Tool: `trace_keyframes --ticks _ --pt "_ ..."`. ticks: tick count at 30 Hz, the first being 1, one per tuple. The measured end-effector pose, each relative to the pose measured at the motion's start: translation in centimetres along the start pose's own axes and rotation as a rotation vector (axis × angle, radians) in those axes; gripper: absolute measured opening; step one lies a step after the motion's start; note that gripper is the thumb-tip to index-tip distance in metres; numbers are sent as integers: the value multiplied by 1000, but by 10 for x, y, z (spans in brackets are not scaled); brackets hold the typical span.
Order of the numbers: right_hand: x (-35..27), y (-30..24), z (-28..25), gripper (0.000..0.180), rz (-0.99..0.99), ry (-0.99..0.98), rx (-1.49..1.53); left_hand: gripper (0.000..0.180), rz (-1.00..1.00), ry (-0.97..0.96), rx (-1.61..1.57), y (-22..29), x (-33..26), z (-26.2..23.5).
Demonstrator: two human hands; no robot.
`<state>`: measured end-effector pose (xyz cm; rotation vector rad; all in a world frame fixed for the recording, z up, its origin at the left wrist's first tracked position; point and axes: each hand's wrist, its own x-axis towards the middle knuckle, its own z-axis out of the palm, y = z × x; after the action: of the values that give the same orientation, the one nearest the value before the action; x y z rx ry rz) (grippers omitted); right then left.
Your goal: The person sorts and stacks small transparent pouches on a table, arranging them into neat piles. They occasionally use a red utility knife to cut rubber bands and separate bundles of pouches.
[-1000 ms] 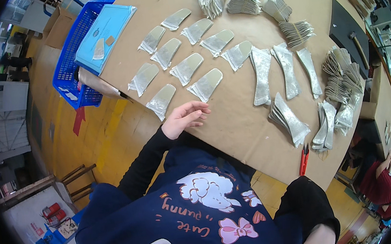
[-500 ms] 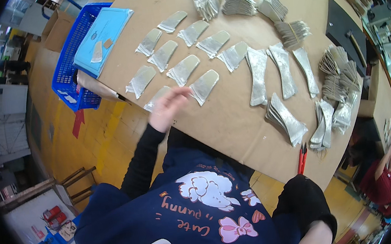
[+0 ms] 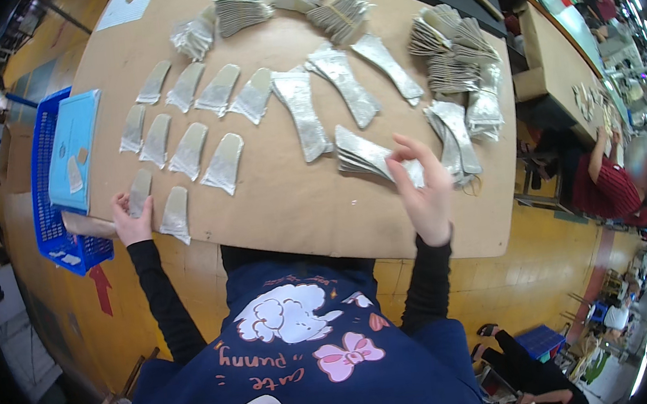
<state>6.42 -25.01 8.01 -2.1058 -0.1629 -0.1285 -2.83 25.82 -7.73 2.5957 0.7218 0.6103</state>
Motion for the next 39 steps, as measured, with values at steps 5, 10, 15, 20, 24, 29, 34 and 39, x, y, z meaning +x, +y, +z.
trace_keyframes --ticks 5,10,15,20,24,29,34,39 --pt "0 64 30 43 -150 -37 -578 44 -8 -222 69 1 24 -17" --pt "-3 68 37 43 -109 -25 -472 31 -86 -381 71 -3 37 -25" --pt "-10 51 31 41 -93 152 -330 31 241 -82 -6 -16 25 -19" --pt "-33 35 23 34 66 69 -48 34 184 -134 50 -19 22 -22" --pt "-42 37 40 29 167 -234 46 33 130 -126 -13 0 23 -29" --pt "-47 43 63 23 14 -410 -195 30 37 -153 -250 53 29 -56" --pt "-40 41 61 20 186 -340 -38 28 482 -611 -630 144 -10 -44" --pt "-43 35 50 17 279 -215 14 18 697 -903 -861 215 -79 9"
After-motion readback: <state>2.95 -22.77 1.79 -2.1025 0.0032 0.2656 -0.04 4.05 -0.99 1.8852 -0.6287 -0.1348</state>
